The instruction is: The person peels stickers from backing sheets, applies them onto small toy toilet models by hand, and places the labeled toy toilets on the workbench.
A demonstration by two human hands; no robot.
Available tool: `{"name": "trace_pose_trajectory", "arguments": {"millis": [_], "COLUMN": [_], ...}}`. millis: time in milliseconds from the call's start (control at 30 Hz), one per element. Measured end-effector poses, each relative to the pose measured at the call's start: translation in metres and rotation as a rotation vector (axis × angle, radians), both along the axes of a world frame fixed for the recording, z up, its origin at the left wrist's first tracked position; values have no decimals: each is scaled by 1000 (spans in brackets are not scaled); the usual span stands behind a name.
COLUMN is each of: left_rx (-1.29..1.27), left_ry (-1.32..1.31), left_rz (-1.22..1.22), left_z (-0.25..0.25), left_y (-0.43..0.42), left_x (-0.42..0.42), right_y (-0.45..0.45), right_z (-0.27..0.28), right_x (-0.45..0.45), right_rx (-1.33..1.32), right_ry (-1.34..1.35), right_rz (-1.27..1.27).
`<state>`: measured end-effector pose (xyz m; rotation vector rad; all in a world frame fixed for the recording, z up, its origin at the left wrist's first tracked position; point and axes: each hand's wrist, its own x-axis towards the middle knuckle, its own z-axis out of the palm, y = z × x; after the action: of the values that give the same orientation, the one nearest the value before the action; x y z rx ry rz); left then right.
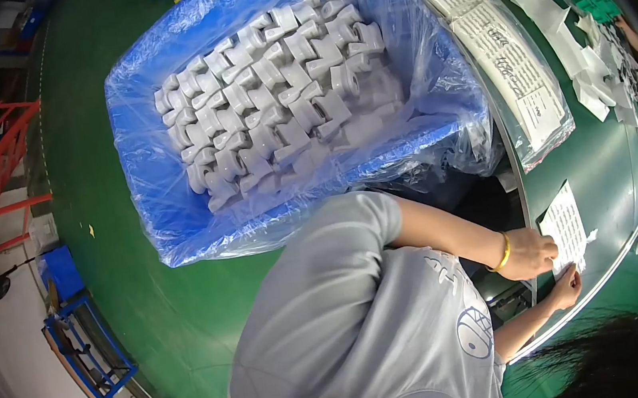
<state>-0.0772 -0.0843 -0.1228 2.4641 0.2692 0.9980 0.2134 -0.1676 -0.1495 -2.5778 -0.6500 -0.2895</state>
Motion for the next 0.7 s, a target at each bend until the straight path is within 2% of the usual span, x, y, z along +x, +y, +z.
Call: {"name": "trace_pose_trajectory", "arguments": {"millis": [100,133,200,300,367,400,500,533,600,633,667,700], "left_rx": [40,-6,105,138,183,229,221,198,156,156,131,107], "left_ry": [-16,86,127,316,435,386,249,237,199,161,201,245], "left_rz": [30,-9,23,12,41,54,76,69,60,58,9,-45], "left_z": [-8,-9,-12,-26,-30,-36,-41,-39,-38,-34,-24,-14], "left_y": [-4,-4,-1,1,5,6,8,11,8,11,16,20], "left_x": [42,53,59,74,71,68,61,60,55,52,48,43], "right_y": [-1,-2,-2,-6,-9,-13,-23,-28,-35,-42,-45,-52], "right_z": [-2,-3,-4,-9,-6,-3,10,3,-4,-16,-20,-32], "right_x": [-3,-2,-1,5,5,1,-28,-29,-38,-29,-26,-14], "right_rx": [132,165,203,145,-50,-149,-225,-174,56,129,235,479], "right_ry": [11,5,-27,-205,-285,-322,-232,-328,-71,-169,-142,44], "right_rz": [-5,4,25,-9,-35,-52,63,77,40,55,65,93]}}
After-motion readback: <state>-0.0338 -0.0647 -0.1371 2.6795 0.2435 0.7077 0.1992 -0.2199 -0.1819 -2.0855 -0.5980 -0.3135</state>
